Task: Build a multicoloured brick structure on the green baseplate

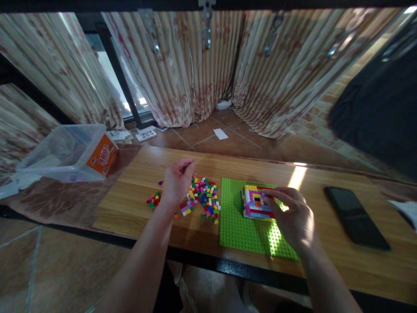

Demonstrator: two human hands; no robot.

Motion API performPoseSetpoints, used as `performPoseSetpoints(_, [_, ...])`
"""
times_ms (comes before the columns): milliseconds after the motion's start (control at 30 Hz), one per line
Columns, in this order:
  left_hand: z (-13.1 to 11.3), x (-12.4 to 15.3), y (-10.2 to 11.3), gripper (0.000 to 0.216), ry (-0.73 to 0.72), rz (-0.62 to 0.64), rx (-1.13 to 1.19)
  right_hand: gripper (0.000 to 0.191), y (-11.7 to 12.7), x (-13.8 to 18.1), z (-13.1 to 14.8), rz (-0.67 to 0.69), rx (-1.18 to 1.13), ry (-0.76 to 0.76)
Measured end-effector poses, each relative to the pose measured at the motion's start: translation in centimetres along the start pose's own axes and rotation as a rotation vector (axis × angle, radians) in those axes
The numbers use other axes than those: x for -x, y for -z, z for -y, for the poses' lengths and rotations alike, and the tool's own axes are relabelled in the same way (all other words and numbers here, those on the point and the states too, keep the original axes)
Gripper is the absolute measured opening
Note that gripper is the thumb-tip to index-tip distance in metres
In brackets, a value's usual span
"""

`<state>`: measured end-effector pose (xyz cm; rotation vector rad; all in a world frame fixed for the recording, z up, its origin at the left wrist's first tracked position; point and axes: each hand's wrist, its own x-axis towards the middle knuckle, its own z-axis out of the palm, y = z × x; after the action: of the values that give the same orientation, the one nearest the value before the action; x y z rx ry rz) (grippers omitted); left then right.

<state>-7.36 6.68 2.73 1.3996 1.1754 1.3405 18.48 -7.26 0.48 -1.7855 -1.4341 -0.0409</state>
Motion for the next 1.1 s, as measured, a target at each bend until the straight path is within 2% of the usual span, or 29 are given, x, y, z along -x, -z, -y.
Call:
performPoseSetpoints(267, [0.0, 0.0, 0.0, 0.018, -0.001, -0.006, -0.020, 0.022, -0.3, 0.2, -0.6, -0.014, 0.072, -0.011])
performPoseSetpoints(567, [0.4, 0.0, 0.1, 0.020, -0.038, 0.023, -0.120, 0.027, -0.6, 0.2, -0.5, -0.026, -0.186, -0.228])
performPoseSetpoints(800, [0.7, 0.1, 0.3, 0.023, -0.083, 0.064, -0.245, 0.022, -0.7, 0.1, -0.1, -0.047, -0.235, -0.231])
performPoseSetpoints(1100, [1.0, 0.5, -0.1, 0.023, -0.109, 0.100, -0.294, 0.021, -0.5, 0.0, 0.2, -0.029, -0.208, -0.258])
